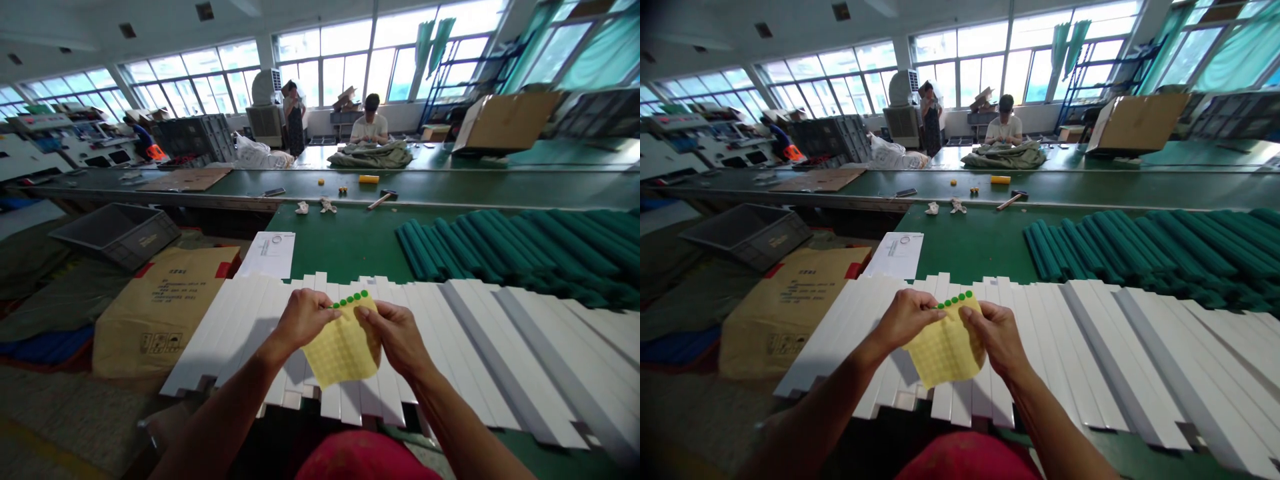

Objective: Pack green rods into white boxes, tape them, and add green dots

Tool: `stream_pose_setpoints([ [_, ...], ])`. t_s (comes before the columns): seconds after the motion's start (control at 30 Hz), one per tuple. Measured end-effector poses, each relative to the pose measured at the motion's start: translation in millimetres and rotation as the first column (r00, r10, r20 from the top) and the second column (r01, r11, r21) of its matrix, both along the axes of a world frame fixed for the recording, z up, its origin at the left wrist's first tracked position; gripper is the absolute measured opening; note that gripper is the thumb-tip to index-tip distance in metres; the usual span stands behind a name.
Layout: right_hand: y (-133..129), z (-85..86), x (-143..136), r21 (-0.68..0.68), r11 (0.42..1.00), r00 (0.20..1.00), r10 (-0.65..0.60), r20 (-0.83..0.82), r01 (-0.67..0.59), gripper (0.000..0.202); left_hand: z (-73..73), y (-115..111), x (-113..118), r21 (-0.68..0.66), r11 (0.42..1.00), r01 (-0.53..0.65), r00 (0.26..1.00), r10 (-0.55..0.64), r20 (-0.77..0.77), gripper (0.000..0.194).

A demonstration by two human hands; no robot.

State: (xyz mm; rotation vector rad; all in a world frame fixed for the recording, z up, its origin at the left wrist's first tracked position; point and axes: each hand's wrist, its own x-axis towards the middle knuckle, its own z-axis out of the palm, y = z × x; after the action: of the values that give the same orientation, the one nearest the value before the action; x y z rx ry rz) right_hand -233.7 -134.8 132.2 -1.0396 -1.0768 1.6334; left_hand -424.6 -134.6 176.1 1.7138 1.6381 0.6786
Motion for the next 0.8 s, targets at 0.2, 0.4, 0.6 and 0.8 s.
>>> stream_pose_setpoints([
  [0.2, -0.4, -1.7, -7.9, 0.069, 0.998, 0.997, 0.000, 0.073, -0.006, 0.031, -5.6, -2.7, -4.5, -0.001, 0.999, 0.033, 0.999, -0.033, -0.013, 0.015],
  [0.4, -0.6, -5.1, -20.4, 0.136, 0.986, 0.965, 0.054, 0.256, -0.092, 0.040, -1.0, 0.9, -11.5, 0.218, 0.976, -0.014, 0.997, -0.003, 0.077, 0.024],
  [0.6, 1.2, -8.2, -30.7, 0.176, 0.966, 0.940, 0.130, 0.316, -0.192, 0.039, -3.7, -1.6, -16.6, 0.206, 0.977, 0.052, 0.996, -0.067, 0.067, 0.017],
  [0.8, 3.9, -10.0, -41.6, 0.146, 0.962, 0.931, 0.176, 0.321, -0.233, 0.041, -6.3, -6.9, -24.8, 0.177, 0.984, -0.002, 0.997, -0.013, 0.082, 0.017],
])
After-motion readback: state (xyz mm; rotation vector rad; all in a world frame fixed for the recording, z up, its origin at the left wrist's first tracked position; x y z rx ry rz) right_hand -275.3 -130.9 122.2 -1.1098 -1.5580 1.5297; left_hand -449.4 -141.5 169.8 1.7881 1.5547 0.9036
